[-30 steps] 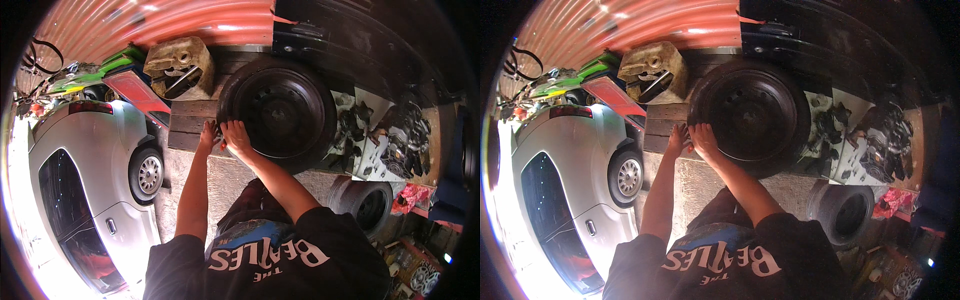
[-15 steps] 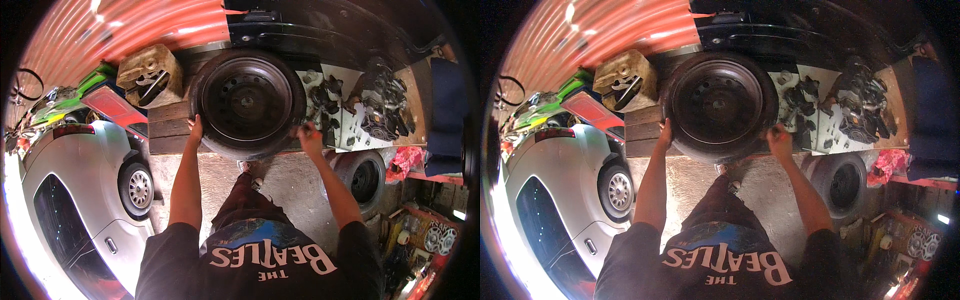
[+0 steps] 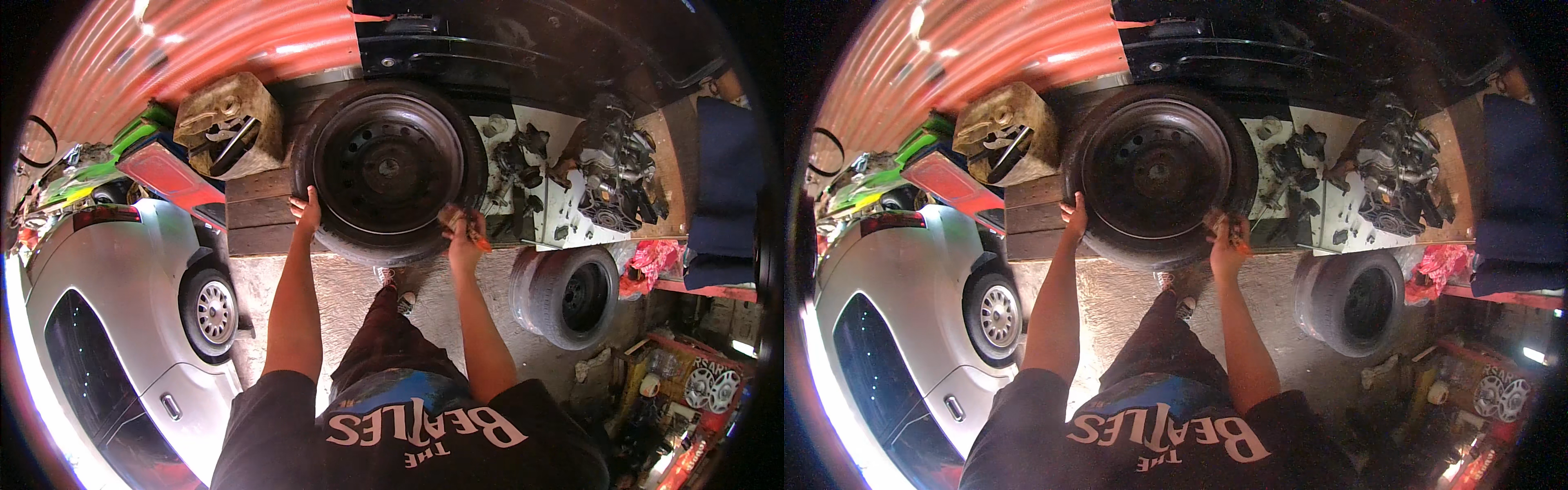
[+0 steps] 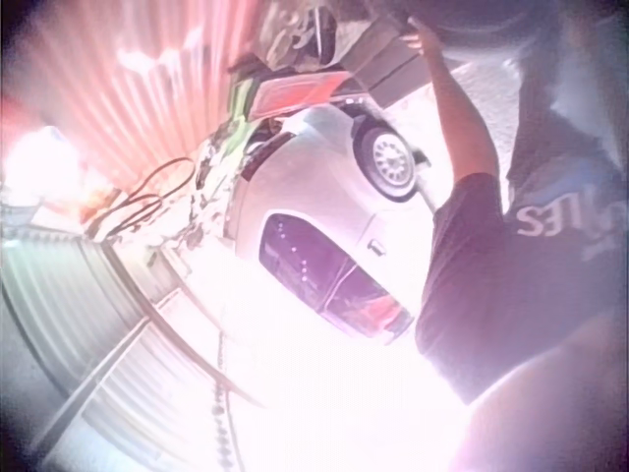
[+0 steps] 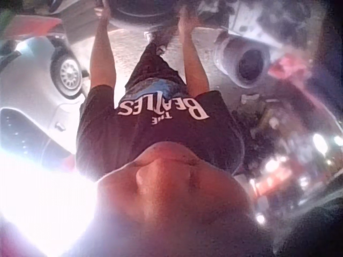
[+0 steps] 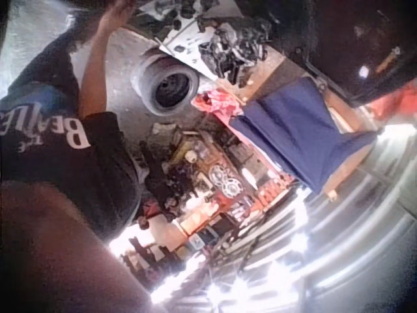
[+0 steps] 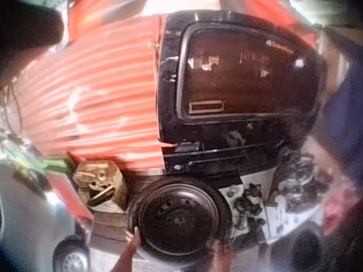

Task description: The person paints a car wheel rim black using a small brush. They repeatedly dip the brush into a container and apply paint to the rim's inner and outer surfaces while rotating the rim by hand.

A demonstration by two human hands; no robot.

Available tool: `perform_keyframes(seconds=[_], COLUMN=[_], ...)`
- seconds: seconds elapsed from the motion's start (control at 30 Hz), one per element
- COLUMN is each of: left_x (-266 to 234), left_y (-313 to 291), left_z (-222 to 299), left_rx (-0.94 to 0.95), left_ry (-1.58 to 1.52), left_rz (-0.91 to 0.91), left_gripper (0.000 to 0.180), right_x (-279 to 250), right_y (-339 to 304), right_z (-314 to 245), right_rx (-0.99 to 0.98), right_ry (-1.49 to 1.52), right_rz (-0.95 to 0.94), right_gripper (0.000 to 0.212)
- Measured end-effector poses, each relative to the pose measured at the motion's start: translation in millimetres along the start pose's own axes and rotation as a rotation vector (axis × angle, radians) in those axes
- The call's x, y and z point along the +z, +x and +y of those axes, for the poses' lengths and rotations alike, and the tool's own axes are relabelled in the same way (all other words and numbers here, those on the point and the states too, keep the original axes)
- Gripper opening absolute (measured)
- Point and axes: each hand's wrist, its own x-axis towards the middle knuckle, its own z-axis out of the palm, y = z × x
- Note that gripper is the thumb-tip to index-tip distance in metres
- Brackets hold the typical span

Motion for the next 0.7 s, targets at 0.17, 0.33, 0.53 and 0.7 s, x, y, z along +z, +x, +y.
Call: perform_keyframes(seconds=[0.17,0.33,0.53,0.7], left_x=[12,11,-6,3], left_y=[-6,-3,11,5], left_z=[2,5,-5,-4], left_rx=[-0.002,-0.01,0.003,-0.018], left_ry=[-0.03,-0.02,0.014,0.055], left_rz=[-0.017,-0.013,0.009,-0.003], left_gripper=[0.122,0.123,0.127,0.128], right_x=[-29,-63,-29,7], right_y=[25,34,22,-44], right_z=[-12,-6,-5,58], right_rx=[-0.025,-0.076,-0.545,-0.429], right_ry=[0.091,-0.18,-0.598,-0.454], right_rz=[-0.052,-0.217,-0.216,-0.256], right_gripper=[0.03,0.026,0.016,0.015])
